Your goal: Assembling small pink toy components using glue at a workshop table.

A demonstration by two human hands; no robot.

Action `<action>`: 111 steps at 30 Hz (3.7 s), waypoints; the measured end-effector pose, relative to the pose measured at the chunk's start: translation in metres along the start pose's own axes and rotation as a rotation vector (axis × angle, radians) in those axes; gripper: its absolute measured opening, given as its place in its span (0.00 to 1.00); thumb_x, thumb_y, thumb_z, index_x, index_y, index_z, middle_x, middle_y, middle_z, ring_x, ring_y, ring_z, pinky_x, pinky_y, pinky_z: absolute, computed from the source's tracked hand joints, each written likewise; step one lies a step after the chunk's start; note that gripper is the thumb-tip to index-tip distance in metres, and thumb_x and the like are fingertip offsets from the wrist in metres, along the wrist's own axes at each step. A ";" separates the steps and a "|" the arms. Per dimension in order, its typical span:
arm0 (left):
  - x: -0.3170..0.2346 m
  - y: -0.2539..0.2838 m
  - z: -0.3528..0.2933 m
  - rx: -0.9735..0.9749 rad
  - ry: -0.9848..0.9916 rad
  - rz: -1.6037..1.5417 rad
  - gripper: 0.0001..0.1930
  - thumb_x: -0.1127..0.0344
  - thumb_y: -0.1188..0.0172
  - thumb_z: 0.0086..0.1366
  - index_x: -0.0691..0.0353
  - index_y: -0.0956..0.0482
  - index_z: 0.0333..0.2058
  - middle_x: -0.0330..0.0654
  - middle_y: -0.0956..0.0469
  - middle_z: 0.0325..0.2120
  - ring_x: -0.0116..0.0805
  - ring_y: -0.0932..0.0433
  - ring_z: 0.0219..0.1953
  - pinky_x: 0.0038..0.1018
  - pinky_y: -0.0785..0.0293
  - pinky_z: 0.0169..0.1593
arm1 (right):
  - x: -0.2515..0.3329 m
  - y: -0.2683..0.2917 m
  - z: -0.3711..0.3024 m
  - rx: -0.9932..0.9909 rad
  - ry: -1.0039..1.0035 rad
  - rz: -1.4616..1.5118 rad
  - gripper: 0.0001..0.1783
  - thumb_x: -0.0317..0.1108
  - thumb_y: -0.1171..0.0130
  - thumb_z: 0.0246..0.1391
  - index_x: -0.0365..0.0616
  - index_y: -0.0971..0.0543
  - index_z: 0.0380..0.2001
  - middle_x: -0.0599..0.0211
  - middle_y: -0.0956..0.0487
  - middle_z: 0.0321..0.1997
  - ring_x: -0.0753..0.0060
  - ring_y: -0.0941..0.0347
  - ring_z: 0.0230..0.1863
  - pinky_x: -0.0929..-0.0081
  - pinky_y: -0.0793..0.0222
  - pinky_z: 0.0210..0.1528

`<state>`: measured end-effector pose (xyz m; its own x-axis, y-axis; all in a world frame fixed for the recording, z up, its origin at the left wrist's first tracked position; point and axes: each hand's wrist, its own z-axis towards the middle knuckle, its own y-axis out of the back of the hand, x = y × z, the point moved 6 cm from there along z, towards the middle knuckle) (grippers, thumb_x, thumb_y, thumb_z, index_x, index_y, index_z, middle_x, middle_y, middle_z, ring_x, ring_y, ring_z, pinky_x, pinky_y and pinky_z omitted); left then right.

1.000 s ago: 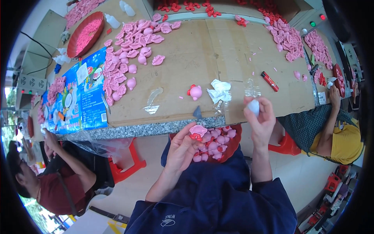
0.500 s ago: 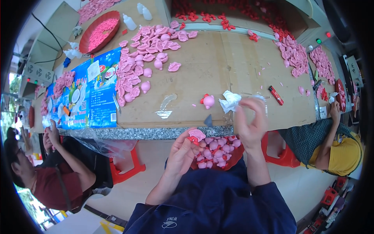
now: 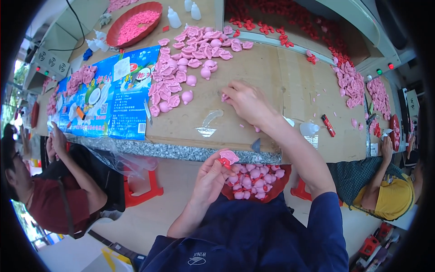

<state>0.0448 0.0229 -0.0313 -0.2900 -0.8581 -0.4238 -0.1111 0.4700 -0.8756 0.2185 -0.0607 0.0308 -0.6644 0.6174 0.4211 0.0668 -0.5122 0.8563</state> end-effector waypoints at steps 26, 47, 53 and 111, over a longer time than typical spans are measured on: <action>0.001 0.001 0.005 -0.011 -0.021 0.037 0.20 0.64 0.53 0.66 0.65 0.37 0.54 0.46 0.27 0.43 0.35 0.25 0.40 0.28 0.28 0.43 | 0.033 0.049 -0.030 0.032 0.019 0.230 0.11 0.28 0.45 0.48 0.40 0.24 0.37 0.59 0.27 0.35 0.57 0.29 0.37 0.68 0.33 0.36; 0.027 -0.043 0.016 0.120 -0.120 0.324 0.22 0.83 0.43 0.52 0.68 0.30 0.49 0.49 0.26 0.42 0.32 0.24 0.40 0.26 0.25 0.42 | 0.055 0.062 -0.146 -0.043 0.039 0.344 0.29 0.21 0.40 0.36 0.36 0.29 0.48 0.58 0.28 0.38 0.59 0.31 0.36 0.69 0.33 0.38; 0.029 -0.034 0.020 0.162 -0.323 0.655 0.16 0.84 0.40 0.49 0.68 0.22 0.39 0.48 0.26 0.41 0.33 0.24 0.40 0.25 0.26 0.44 | 0.046 0.060 -0.160 -0.112 0.007 0.451 0.28 0.23 0.39 0.38 0.35 0.28 0.48 0.59 0.27 0.37 0.61 0.29 0.35 0.71 0.32 0.38; 0.047 -0.039 0.012 -0.002 0.124 0.561 0.15 0.80 0.43 0.56 0.69 0.25 0.44 0.48 0.22 0.38 0.29 0.23 0.38 0.22 0.26 0.42 | 0.025 0.050 -0.202 -0.249 -0.585 0.910 0.13 0.20 0.41 0.44 0.36 0.21 0.37 0.60 0.22 0.36 0.78 0.27 0.33 0.84 0.31 0.33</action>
<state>0.0470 -0.0384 -0.0198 -0.4141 -0.4470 -0.7929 0.0901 0.8467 -0.5244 0.0549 -0.1917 0.0230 0.0148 0.1033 0.9945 0.1562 -0.9827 0.0997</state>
